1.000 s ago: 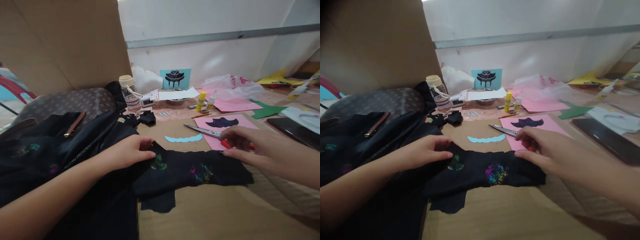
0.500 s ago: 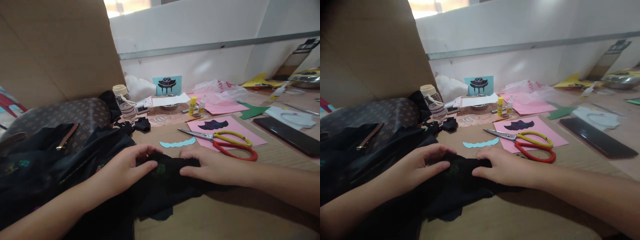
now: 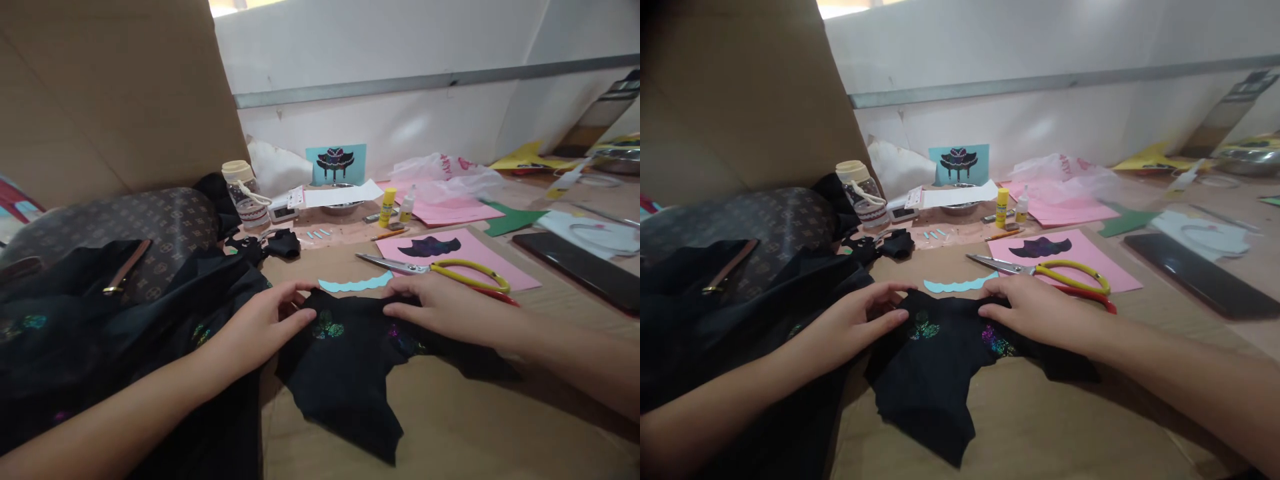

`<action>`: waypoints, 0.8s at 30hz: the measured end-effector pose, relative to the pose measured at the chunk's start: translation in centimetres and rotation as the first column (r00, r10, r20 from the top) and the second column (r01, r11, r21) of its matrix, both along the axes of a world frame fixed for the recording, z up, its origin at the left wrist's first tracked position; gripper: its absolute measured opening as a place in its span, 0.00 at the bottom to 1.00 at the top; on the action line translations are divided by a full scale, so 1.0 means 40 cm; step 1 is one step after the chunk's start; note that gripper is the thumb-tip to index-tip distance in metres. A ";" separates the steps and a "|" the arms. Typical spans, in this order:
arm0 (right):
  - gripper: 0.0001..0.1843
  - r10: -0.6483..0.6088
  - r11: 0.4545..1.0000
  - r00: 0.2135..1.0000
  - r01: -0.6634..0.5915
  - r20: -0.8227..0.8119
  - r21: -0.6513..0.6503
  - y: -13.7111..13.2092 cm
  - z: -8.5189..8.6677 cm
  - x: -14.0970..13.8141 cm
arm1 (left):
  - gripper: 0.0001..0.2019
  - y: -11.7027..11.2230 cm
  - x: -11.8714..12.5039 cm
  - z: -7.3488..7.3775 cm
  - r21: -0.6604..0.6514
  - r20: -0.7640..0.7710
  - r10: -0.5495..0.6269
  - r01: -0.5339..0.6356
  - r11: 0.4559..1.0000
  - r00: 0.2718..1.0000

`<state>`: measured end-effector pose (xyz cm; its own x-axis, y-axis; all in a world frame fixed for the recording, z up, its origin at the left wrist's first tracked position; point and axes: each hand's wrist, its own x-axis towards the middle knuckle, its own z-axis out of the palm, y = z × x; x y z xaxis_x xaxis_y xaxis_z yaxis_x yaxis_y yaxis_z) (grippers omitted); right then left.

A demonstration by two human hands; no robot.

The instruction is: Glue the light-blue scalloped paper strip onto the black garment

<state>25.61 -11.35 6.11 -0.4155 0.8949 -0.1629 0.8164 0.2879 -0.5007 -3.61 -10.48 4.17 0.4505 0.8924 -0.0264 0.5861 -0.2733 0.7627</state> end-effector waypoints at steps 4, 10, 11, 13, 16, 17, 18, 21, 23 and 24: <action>0.16 0.025 0.997 0.999 -0.027 0.025 0.078 -0.014 -0.018 0.014 | 0.24 -0.005 0.004 -0.002 0.041 -0.069 0.018 -0.015 0.999 0.997; 0.15 0.004 0.991 0.999 -0.009 0.035 0.131 -0.009 -0.029 0.042 | 0.33 -0.016 -0.003 -0.009 0.090 -0.187 -0.007 0.024 0.996 0.982; 0.15 -0.006 0.992 0.999 0.001 0.036 0.130 -0.007 -0.029 0.044 | 0.34 -0.018 -0.006 -0.010 0.092 -0.220 0.003 0.018 0.996 0.975; 0.15 -0.015 0.992 0.999 0.010 0.039 0.123 -0.002 -0.029 0.047 | 0.36 -0.022 -0.011 -0.009 0.096 -0.286 0.013 0.015 0.995 0.958; 0.15 -0.020 0.993 0.999 0.015 0.039 0.121 0.001 -0.028 0.046 | 0.38 -0.024 -0.019 0.001 0.111 -0.376 -0.009 0.055 0.992 0.926; 0.15 -0.021 0.992 0.999 0.017 0.035 0.125 0.001 -0.028 0.044 | 0.38 -0.024 -0.022 0.006 0.118 -0.405 -0.014 0.068 0.991 0.914; 0.15 -0.022 0.990 0.999 0.017 0.028 0.139 0.000 -0.028 0.043 | 0.38 -0.024 -0.024 0.011 0.126 -0.433 -0.014 0.076 0.989 0.901; 0.15 -0.018 0.981 1.000 0.020 -0.010 0.192 -0.006 -0.031 0.038 | 0.38 -0.025 -0.030 0.028 0.142 -0.494 -0.017 0.100 0.985 0.869; 0.16 -0.030 0.981 0.999 0.036 -0.037 0.191 -0.009 -0.035 0.036 | 0.38 -0.026 -0.034 0.038 0.140 -0.510 -0.038 0.126 0.982 0.859; 0.16 -0.038 0.983 0.998 0.046 -0.044 0.176 -0.010 -0.038 0.036 | 0.39 -0.026 -0.036 0.041 0.139 -0.517 -0.046 0.137 0.981 0.855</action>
<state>27.06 -11.75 4.59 -0.3799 0.9249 0.0159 0.8096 0.3408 -0.4779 -5.03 -11.51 5.82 0.4941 0.8595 -0.1308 0.8454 -0.4398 0.3033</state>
